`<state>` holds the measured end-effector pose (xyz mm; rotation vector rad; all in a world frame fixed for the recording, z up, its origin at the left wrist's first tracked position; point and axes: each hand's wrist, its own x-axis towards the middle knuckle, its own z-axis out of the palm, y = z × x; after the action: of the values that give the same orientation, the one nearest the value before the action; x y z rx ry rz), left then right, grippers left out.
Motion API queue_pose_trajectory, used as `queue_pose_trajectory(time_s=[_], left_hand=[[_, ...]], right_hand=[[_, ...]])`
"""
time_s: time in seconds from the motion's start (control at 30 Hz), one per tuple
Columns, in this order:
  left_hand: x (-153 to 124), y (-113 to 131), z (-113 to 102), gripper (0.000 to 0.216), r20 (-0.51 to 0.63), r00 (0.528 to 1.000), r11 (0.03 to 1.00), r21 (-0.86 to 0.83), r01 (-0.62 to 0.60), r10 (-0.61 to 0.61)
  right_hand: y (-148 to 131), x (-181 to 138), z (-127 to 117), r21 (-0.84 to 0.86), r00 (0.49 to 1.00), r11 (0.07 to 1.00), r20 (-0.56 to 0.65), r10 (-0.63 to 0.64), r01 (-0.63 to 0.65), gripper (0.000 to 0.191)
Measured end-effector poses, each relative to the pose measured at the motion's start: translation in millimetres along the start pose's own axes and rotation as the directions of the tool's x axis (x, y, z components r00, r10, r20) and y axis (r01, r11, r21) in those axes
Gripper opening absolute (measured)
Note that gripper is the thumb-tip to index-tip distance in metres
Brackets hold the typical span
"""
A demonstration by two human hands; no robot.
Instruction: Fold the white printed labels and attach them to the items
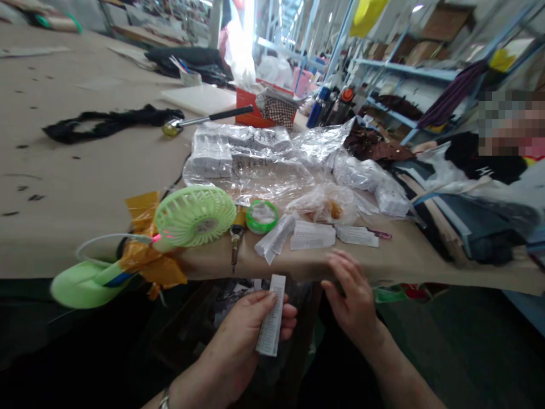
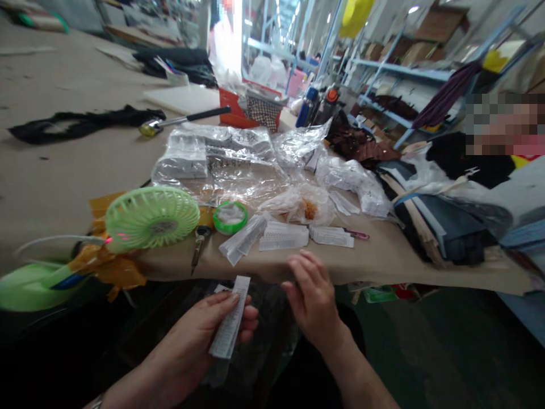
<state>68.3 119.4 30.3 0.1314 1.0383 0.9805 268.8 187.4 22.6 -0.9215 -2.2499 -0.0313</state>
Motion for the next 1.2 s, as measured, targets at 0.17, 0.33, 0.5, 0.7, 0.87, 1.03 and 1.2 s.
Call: queue_pose_trajectory(time_s=[0.17,0.33,0.5,0.7,0.87,1.03,1.2], left_hand=[[2.4,-2.1,-0.9,0.014,-0.024,1.0,0.999,0.048,0.005,-0.004],[3.5,-8.7,-4.3,0.018,-0.005,1.0,0.999,0.052,0.001,-0.001],[3.5,-7.3,-4.9,0.019,0.003,1.0,0.997,0.076,0.007,-0.007],[-1.1,-5.2,1.4,0.015,0.039,0.999,0.998,0.063,0.004,-0.007],[-5.4,-2.6,0.9,0.015,0.159,0.982,0.994,-0.061,-0.093,0.102],[-6.7,0.6,-5.3,0.011,0.073,0.986,0.975,-0.175,-0.133,0.148],[-6.7,-0.2,-7.3,0.011,0.063,0.987,0.974,-0.18,-0.136,0.15]], right_hand=[[59.4,-9.4,-17.6,-0.456,0.959,0.862,0.061,0.277,-0.22,0.064],[68.0,-24.0,-23.8,-0.389,0.976,0.91,0.101,0.195,-0.142,0.04],[69.5,-30.6,-32.5,-0.115,0.985,0.978,-0.044,0.169,-0.173,0.013],[3.2,-22.9,-14.7,0.298,0.921,0.92,-0.214,0.325,-0.256,0.014],[-63.2,-10.6,16.2,0.402,0.989,0.906,-0.003,-0.146,0.134,0.018],[-71.9,-4.0,30.4,0.315,0.969,0.923,0.043,-0.245,0.219,0.016],[-71.7,-3.0,28.5,0.293,0.958,0.93,0.113,-0.264,0.221,0.016]])
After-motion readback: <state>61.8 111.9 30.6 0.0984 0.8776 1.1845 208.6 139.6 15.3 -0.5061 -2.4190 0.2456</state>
